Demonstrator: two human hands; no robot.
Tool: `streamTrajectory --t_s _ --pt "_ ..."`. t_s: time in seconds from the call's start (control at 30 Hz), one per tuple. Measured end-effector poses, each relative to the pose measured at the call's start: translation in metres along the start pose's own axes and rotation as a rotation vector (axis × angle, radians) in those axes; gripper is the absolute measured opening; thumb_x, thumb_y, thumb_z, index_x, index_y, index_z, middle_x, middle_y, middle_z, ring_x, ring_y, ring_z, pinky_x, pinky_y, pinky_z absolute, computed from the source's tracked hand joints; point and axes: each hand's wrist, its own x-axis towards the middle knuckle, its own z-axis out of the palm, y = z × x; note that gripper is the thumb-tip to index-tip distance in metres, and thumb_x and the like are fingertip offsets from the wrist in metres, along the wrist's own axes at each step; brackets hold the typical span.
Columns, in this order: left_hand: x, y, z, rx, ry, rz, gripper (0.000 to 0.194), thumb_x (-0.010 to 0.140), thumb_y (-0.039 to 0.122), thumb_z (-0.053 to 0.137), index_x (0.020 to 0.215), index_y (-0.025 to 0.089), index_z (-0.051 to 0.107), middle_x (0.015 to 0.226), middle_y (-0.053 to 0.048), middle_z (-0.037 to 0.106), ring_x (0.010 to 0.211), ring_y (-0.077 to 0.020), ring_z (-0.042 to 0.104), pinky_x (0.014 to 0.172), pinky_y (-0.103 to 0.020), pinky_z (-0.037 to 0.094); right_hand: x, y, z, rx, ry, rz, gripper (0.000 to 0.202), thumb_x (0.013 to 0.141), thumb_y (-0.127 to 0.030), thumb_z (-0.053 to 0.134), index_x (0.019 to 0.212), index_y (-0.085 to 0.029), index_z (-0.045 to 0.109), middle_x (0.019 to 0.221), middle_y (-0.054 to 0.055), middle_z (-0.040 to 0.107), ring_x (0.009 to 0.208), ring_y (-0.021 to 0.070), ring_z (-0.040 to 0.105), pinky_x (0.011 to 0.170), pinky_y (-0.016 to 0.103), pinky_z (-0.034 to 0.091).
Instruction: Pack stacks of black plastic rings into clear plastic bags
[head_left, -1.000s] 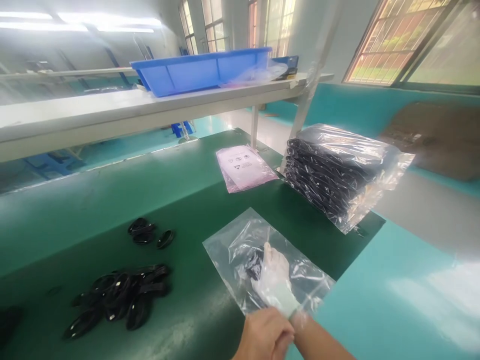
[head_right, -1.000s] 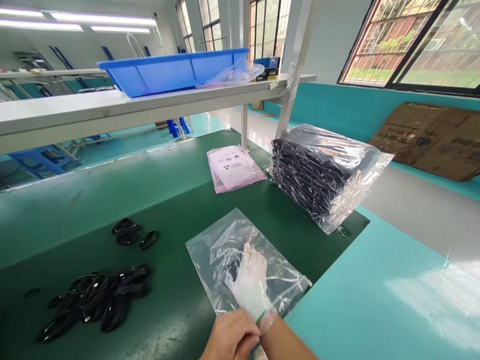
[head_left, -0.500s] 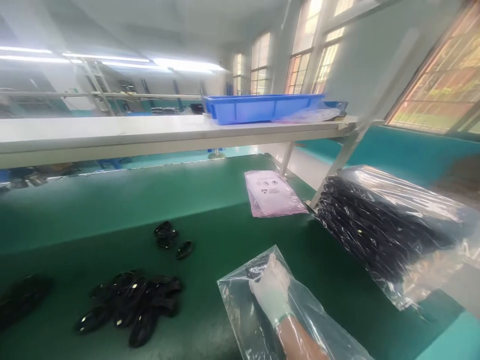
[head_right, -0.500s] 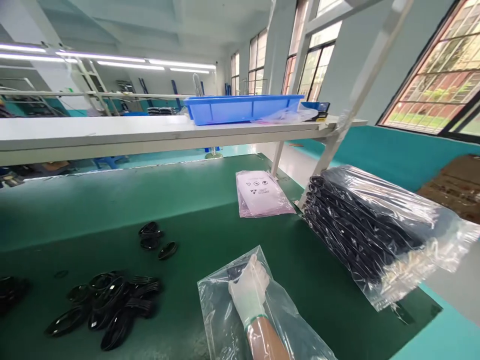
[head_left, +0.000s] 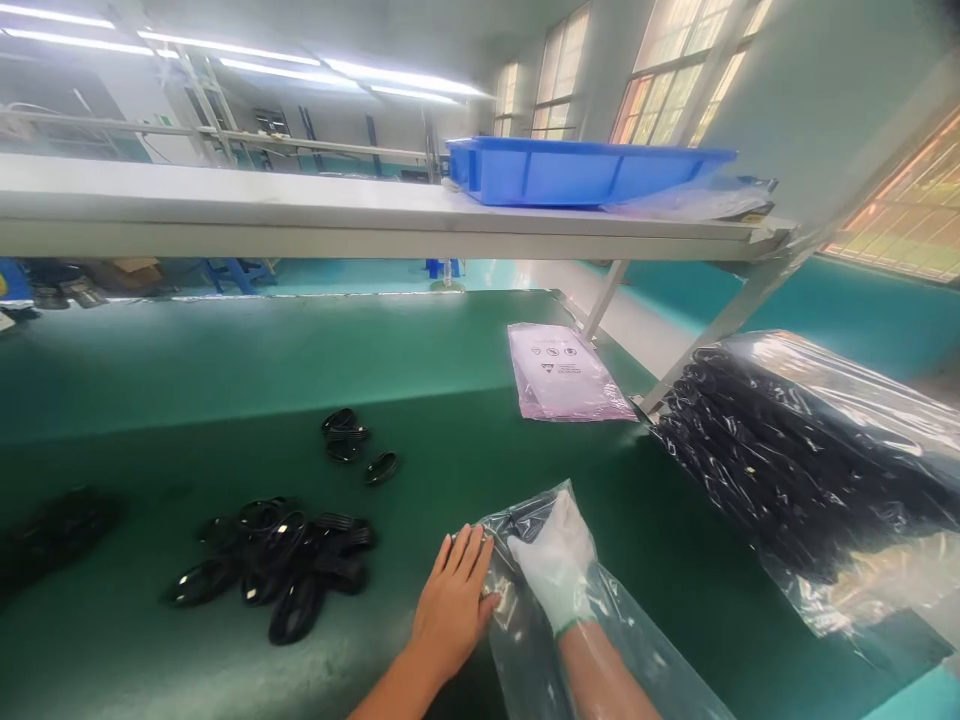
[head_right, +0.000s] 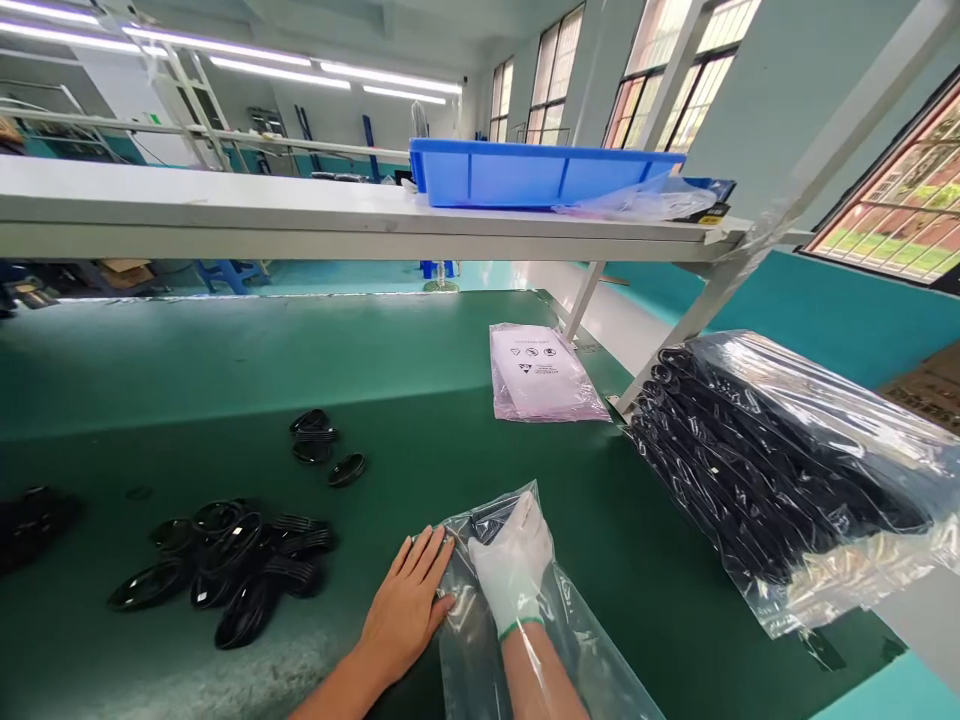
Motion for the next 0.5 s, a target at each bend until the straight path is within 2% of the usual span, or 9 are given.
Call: streamTrajectory --t_s 0.1,0.2,0.27,0.37,0.43,0.5 --pt "-0.005 -0.011 0.014 0.139 0.001 0.053 0.057 0.085 0.04 0.041 0.136 0.026 0.022 0.141 -0.004 0.03 0.13 -0.0245 0.026 0.103 -0.049 0.031 0.001 -0.001 0.0 -0.081 0.05 -0.014 0.097 0.058 -0.049 0.065 0.133 -0.001 0.027 0.137 0.024 0.028 0.127 0.038 0.021 0.101 0.05 0.02" --pt "-0.011 -0.011 0.016 0.114 -0.008 0.054 0.064 0.084 0.045 0.041 0.138 0.024 0.015 0.143 -0.005 0.025 0.131 -0.0238 0.022 0.105 -0.047 0.028 -0.007 0.005 -0.006 -0.109 0.078 -0.072 0.097 0.061 -0.051 0.061 0.134 0.0 0.023 0.139 0.023 0.026 0.129 0.0365 0.017 0.102 0.051 0.018" --pt "-0.012 -0.011 0.016 0.102 -0.013 0.044 0.069 0.082 0.047 0.042 0.139 0.022 0.013 0.144 -0.006 0.024 0.132 -0.0242 0.021 0.105 -0.047 0.028 -0.021 0.013 -0.012 -0.098 0.117 -0.123 0.083 0.069 -0.047 0.056 0.134 -0.004 0.027 0.139 0.019 0.028 0.129 0.0333 0.02 0.103 0.05 0.021" --pt "-0.011 -0.013 0.017 0.104 -0.015 0.046 0.07 0.081 0.046 0.045 0.139 0.02 0.015 0.144 -0.007 0.025 0.132 -0.0243 0.02 0.106 -0.047 0.027 -0.053 0.031 -0.015 -0.031 0.13 -0.208 0.05 0.08 -0.037 0.046 0.125 -0.014 0.044 0.129 0.013 0.045 0.12 0.0278 0.038 0.097 0.046 0.034" --pt "-0.01 -0.013 0.018 0.109 -0.011 0.049 0.069 0.08 0.044 0.047 0.138 0.019 0.018 0.143 -0.007 0.026 0.132 -0.0245 0.021 0.105 -0.047 0.028 -0.075 0.042 -0.012 0.015 0.073 -0.323 0.033 0.083 -0.032 0.044 0.11 -0.02 0.056 0.116 0.01 0.056 0.109 0.024 0.05 0.092 0.042 0.042" --pt "-0.01 -0.013 0.016 0.122 0.002 0.049 0.069 0.079 0.042 0.049 0.137 0.018 0.02 0.142 -0.008 0.027 0.131 -0.0251 0.022 0.105 -0.046 0.03 -0.09 0.047 -0.004 0.044 -0.022 -0.46 0.026 0.083 -0.028 0.043 0.1 -0.023 0.062 0.107 0.007 0.062 0.101 0.0203 0.057 0.088 0.036 0.047"
